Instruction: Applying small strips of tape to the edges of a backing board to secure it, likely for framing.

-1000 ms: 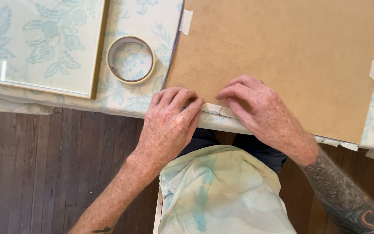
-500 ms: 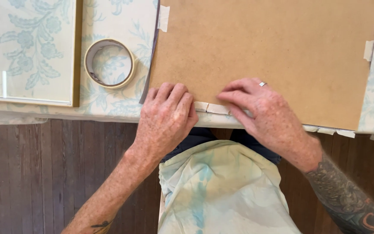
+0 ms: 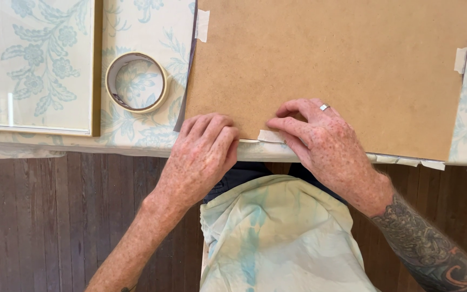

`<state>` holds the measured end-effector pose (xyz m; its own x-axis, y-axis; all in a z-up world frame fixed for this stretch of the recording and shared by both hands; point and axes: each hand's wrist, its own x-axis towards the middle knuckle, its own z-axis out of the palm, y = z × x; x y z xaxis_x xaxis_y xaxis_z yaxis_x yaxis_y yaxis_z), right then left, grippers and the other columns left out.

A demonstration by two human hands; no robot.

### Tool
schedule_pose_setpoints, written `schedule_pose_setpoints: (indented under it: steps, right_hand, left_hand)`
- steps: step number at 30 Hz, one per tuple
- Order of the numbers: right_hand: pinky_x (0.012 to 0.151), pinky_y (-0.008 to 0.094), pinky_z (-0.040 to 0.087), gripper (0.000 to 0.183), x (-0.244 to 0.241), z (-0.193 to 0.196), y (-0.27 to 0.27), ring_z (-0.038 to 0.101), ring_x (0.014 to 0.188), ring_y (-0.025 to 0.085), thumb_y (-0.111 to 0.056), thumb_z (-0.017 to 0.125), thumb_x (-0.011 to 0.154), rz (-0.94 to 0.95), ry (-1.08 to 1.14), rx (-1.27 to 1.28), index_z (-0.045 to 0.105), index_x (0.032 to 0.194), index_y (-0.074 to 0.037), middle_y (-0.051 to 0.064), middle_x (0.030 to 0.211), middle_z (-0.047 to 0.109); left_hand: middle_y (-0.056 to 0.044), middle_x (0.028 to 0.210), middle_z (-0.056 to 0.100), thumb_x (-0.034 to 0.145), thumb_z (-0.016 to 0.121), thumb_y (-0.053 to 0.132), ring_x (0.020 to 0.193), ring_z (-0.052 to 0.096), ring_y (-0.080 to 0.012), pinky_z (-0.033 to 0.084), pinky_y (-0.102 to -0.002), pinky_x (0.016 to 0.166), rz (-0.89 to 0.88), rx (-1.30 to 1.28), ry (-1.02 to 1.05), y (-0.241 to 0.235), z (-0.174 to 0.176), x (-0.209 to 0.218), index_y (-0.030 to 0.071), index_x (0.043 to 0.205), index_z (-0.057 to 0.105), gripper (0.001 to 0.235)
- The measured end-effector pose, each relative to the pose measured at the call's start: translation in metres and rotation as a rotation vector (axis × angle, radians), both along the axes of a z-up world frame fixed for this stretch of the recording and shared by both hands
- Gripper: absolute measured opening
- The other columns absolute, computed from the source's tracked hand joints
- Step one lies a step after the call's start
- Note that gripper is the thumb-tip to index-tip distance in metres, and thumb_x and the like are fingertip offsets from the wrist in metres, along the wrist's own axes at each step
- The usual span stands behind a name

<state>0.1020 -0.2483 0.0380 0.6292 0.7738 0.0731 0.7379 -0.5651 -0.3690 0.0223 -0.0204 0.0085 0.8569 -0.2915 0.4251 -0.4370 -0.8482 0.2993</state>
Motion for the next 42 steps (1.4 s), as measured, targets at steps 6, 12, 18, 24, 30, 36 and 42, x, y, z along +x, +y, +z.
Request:
schedule_pose_setpoints:
  steps: [6,12,18,24,30,36,42]
  right_hand:
    - [0.084,0.042,0.047,0.015,-0.002,0.002,0.007,0.059,0.101,0.027,-0.019,0.061,0.105,-0.008,0.011,0.035,0.071,0.115,-0.011,0.005,0.113,0.064]
    - [0.084,0.043,0.044,0.016,-0.004,-0.005,0.009,0.058,0.099,0.025,-0.02,0.062,0.103,0.032,-0.003,-0.041,0.069,0.117,-0.016,0.002,0.109,0.061]
    - [0.095,0.046,0.045,0.017,0.013,0.009,0.005,0.06,0.104,0.021,-0.024,0.054,0.104,0.006,0.266,-0.124,0.066,0.114,-0.016,0.005,0.111,0.063]
    - [0.096,0.049,0.042,0.027,0.018,0.0,0.0,0.059,0.104,0.022,-0.027,0.06,0.1,0.118,0.149,-0.156,0.071,0.123,-0.018,0.005,0.111,0.064]
    - [0.086,0.039,0.052,0.027,0.019,0.014,0.004,0.058,0.097,0.023,-0.021,0.058,0.101,0.09,0.267,-0.127,0.067,0.125,-0.016,0.009,0.113,0.059]
    - [0.094,0.044,0.048,0.011,0.017,-0.002,0.003,0.06,0.106,0.022,-0.02,0.062,0.098,0.144,0.164,-0.18,0.069,0.107,-0.018,0.006,0.114,0.062]
    - [0.091,0.043,0.045,0.007,0.012,0.01,0.007,0.06,0.102,0.024,-0.017,0.066,0.096,0.178,0.023,-0.092,0.072,0.1,-0.018,0.002,0.107,0.062]
  left_hand:
    - [-0.014,0.111,0.065,0.102,0.071,0.02,0.104,0.065,-0.032,0.052,-0.042,0.093,-0.053,-0.148,0.029,0.005,0.008,-0.007,0.002,0.105,0.059,0.022]
    - [-0.01,0.114,0.066,0.097,0.077,0.029,0.104,0.062,-0.0299,0.051,-0.045,0.093,-0.04,-0.077,0.005,0.002,0.0,-0.006,0.005,0.119,0.066,0.034]
    - [-0.005,0.108,0.063,0.097,0.076,0.022,0.101,0.061,-0.0265,0.05,-0.043,0.091,-0.007,0.006,-0.067,-0.004,0.003,-0.002,0.007,0.108,0.066,0.021]
    - [-0.006,0.11,0.064,0.097,0.075,0.024,0.1,0.062,-0.0269,0.049,-0.044,0.091,0.0,-0.01,-0.054,-0.006,0.0,-0.004,0.008,0.109,0.066,0.022]
    - [-0.005,0.11,0.064,0.095,0.077,0.026,0.098,0.061,-0.0273,0.049,-0.043,0.09,0.03,-0.013,-0.032,-0.009,0.003,-0.005,0.009,0.107,0.066,0.024]
    - [-0.005,0.11,0.063,0.094,0.076,0.025,0.098,0.061,-0.0276,0.048,-0.044,0.09,0.036,-0.003,-0.008,-0.01,0.003,-0.007,0.009,0.108,0.065,0.024]
    - [-0.006,0.109,0.064,0.093,0.077,0.023,0.096,0.061,-0.0285,0.049,-0.044,0.089,0.046,-0.006,-0.017,-0.011,0.004,-0.005,0.008,0.107,0.067,0.023]
